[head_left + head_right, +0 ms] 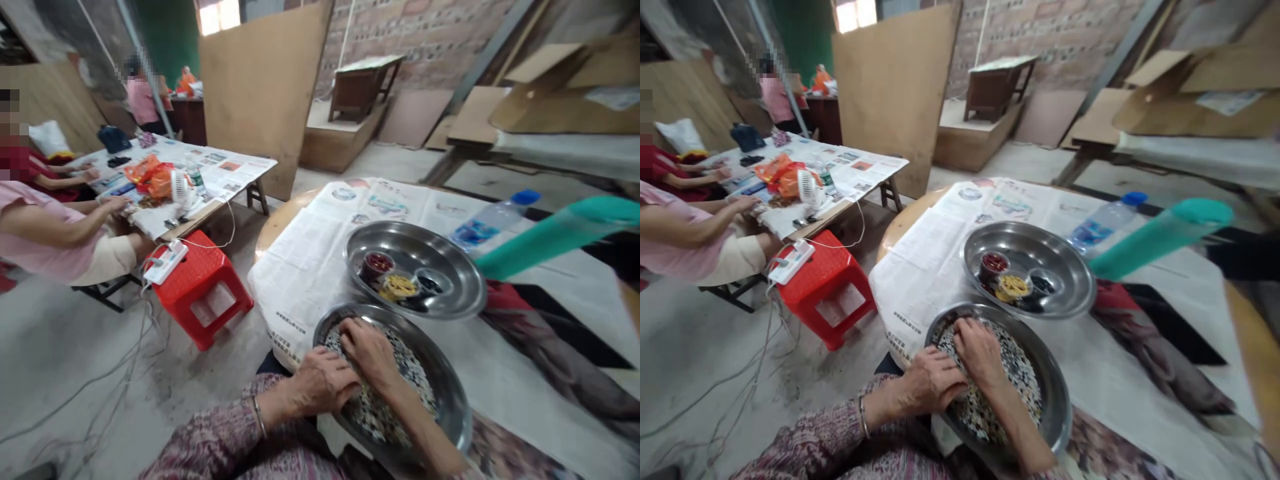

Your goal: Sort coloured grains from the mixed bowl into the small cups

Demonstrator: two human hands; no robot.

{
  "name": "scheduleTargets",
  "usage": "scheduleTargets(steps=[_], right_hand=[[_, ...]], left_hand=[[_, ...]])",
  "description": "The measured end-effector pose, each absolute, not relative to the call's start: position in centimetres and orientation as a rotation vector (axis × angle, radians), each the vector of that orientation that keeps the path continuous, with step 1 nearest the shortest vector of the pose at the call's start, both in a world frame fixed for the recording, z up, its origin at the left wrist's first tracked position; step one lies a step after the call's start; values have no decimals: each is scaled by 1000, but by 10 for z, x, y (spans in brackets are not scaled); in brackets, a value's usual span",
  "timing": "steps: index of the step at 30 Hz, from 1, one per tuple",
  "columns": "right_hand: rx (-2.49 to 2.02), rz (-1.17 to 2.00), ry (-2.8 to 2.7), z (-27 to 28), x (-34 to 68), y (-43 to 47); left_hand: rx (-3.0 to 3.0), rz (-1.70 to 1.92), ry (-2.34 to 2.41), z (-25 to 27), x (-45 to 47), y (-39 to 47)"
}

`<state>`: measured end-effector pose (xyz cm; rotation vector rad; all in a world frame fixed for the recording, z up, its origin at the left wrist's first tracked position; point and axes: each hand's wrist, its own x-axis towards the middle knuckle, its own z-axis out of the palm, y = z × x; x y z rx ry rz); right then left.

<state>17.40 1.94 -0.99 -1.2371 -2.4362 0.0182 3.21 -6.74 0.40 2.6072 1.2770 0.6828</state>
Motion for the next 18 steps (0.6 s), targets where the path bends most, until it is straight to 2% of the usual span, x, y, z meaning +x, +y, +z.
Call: scheduleTargets(steps=[5,9,18], right_hand=[[-1143,219,-2320,-25,195,8],[-1231,338,-2189,-33,216,-12],[-1418,451,-1991,1,227,-31]], left_hand=[[2644,688,1273,1,33,-68],[2620,640,1291,2,34,-67],[2568,733,1251,15,30,-65]])
